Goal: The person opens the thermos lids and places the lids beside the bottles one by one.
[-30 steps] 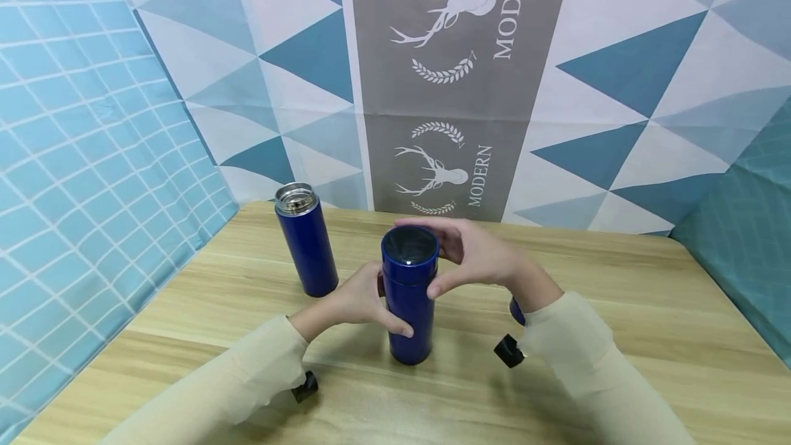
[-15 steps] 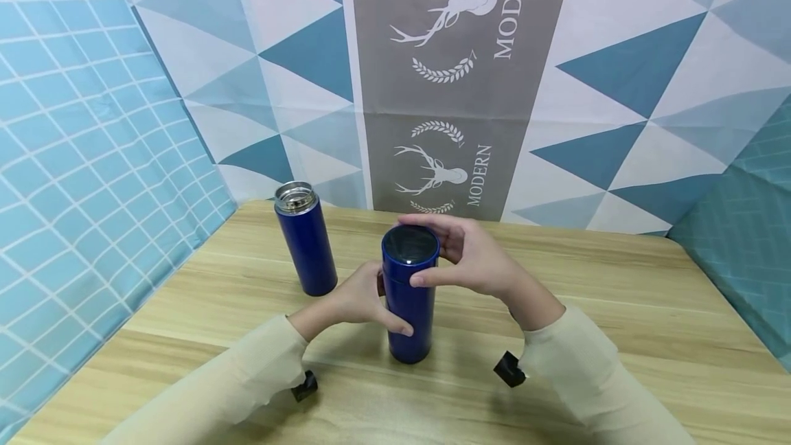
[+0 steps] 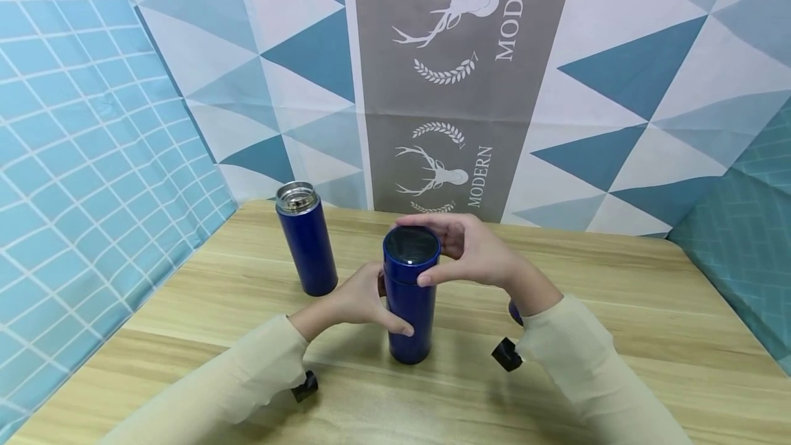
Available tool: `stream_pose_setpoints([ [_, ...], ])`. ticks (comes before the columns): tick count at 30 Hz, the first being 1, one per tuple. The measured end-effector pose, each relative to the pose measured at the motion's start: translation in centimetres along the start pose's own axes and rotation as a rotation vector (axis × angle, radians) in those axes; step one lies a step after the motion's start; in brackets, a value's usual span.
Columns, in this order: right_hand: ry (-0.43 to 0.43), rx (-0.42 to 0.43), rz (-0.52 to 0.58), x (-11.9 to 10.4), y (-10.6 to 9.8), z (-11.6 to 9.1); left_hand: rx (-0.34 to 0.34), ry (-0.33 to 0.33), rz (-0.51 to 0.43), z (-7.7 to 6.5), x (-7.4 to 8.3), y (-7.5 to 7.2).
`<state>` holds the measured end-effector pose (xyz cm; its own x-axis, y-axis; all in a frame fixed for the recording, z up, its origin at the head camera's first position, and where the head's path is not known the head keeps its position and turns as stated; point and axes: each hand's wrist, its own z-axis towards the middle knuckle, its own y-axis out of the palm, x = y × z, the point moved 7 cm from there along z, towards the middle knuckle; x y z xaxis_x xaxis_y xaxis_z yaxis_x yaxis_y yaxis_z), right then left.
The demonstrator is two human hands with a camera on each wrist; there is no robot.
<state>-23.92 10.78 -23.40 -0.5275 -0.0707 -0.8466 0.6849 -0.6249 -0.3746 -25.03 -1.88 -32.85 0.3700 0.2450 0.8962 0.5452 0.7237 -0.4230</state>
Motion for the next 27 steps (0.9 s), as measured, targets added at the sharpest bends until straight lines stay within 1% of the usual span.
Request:
stream_pose_setpoints([
  [4, 0.031, -0.015, 0.012, 0.1, -0.2, 0.2, 0.003, -0.006, 0.001, 0.0, -0.1, 0.0],
  [7, 0.038, -0.035, 0.029, 0.2, -0.2, 0.3, 0.004, -0.005, 0.001, 0.0, -0.1, 0.0],
  [12, 0.005, -0.085, 0.073, 0.4, -0.3, 0.6, 0.007, 0.003, 0.009, 0.0, 0.0, -0.1],
  [19, -0.077, -0.165, 0.116, 0.4, -0.3, 0.9, 0.008, 0.007, 0.0, 0.0, 0.1, -0.1],
  [27, -0.116, -0.234, 0.156, 0.4, -0.2, 1.1, 0.006, 0.004, 0.005, 0.0, 0.1, 0.0],
])
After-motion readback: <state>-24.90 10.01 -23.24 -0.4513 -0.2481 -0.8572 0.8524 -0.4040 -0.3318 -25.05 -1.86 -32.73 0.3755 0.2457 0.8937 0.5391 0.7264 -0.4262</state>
